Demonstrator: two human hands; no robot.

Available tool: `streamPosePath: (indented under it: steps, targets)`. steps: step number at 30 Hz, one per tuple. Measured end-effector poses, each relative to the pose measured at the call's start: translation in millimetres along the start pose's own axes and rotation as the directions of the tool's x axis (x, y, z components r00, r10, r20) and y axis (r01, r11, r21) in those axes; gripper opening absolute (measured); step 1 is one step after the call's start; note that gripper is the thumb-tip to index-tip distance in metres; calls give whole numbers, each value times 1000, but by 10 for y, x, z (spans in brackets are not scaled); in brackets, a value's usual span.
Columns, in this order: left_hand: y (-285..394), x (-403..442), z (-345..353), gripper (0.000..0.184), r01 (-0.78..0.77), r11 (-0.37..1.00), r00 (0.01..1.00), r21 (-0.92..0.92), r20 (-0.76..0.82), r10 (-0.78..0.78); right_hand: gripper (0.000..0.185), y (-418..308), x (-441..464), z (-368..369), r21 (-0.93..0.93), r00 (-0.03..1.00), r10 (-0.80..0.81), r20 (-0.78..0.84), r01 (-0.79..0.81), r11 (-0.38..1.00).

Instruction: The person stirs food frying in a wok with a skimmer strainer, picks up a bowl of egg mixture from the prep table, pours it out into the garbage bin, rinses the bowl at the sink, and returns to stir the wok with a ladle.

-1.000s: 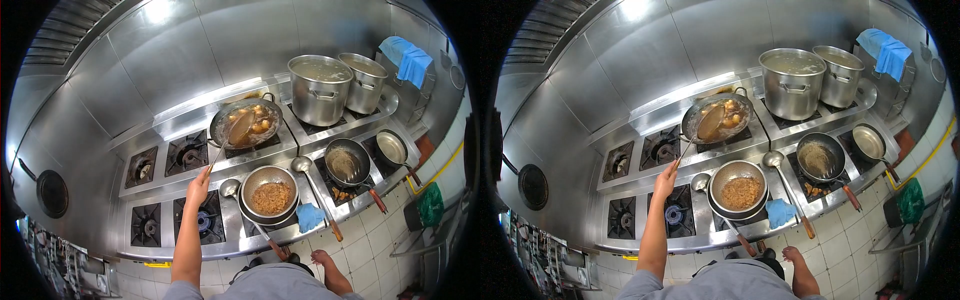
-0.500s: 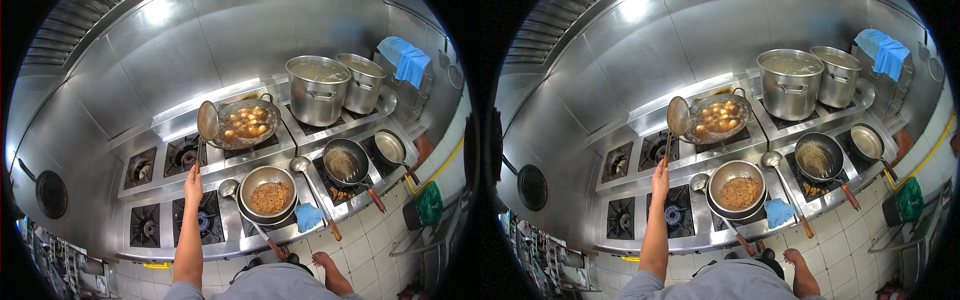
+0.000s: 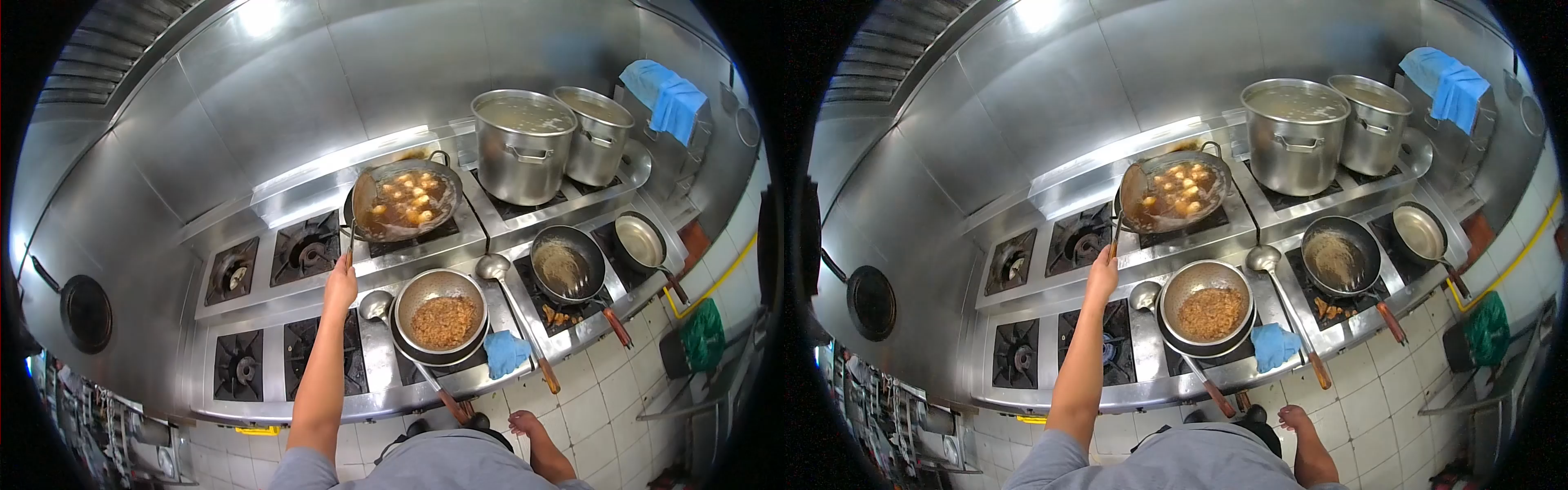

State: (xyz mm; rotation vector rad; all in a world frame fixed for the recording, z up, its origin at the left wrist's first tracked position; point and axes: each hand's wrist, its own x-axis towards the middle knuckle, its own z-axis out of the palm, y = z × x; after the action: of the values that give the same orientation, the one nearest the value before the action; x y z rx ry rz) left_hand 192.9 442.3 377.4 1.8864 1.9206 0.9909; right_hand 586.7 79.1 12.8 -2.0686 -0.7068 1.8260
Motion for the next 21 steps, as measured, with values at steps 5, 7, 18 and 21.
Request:
streamPosePath:
  steps: [5, 7, 18, 21]
  targets:
    - [59, -2, 100, 40, -15, 999, 999, -38, 35, 16, 26, 34, -21, 18, 10, 1000, 18, -4, -18, 1000]
    - [-4, 14, 148, 40, -48, 994, 999, -94, 14, 50, 26, 66, -29, 10, 5, 1000, 19, 1, -19, 1000]
    - [65, -128, 26, 40, -80, 986, 996, -143, -56, 72, 27, 86, 8, -4, -25, 1000, -3, 1, 3, 1000]
    - [50, -96, 12, 40, -117, 984, 989, -136, -111, 102, 29, 78, 38, -12, -18, 1000, -1, 4, 1, 1000]
